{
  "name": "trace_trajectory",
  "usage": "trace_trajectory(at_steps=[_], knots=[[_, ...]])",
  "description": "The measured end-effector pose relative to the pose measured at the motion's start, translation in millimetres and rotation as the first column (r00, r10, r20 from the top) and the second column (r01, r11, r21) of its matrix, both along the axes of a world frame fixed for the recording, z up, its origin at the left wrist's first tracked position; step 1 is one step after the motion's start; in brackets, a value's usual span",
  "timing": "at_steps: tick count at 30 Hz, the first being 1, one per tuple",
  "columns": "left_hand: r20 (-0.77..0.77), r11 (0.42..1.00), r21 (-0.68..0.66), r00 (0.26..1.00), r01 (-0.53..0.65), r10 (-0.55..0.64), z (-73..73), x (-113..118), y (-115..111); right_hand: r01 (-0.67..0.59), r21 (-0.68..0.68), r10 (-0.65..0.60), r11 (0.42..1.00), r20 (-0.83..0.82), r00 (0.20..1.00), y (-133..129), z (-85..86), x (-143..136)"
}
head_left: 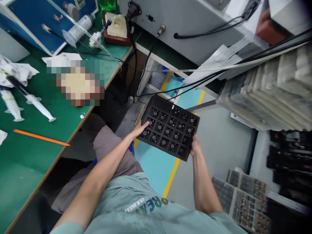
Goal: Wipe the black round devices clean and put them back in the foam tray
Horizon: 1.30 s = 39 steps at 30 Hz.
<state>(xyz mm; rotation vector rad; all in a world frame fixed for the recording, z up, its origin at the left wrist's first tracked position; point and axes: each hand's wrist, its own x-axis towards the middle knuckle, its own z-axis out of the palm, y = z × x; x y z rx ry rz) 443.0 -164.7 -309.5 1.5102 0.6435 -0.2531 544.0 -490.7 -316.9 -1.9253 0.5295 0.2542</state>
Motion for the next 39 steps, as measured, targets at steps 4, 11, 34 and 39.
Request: trace_trajectory(at_steps=[4, 11, 34, 39], knots=[[-0.012, 1.000, 0.013, 1.000, -0.004, 0.004, 7.7, -2, -3, 0.171, 0.168, -0.142, 0.971, -0.169, 0.975, -12, -9.8, 5], [0.040, 0.989, 0.119, 0.994, 0.094, -0.099, 44.1, -16, -44, 0.314, 0.303, -0.245, 0.900, -0.246, 0.938, -61, 2.3, -34], [0.126, 0.881, 0.013, 0.873, 0.473, -0.471, 68.2, -58, -132, 0.519, 0.311, -0.497, 0.796, -0.152, 0.854, -193, 37.3, -222], [0.113, 0.930, 0.028, 0.923, 0.366, -0.367, 53.0, -51, -111, 0.450, 0.372, -0.413, 0.812, -0.180, 0.893, -167, 19.2, -188]])
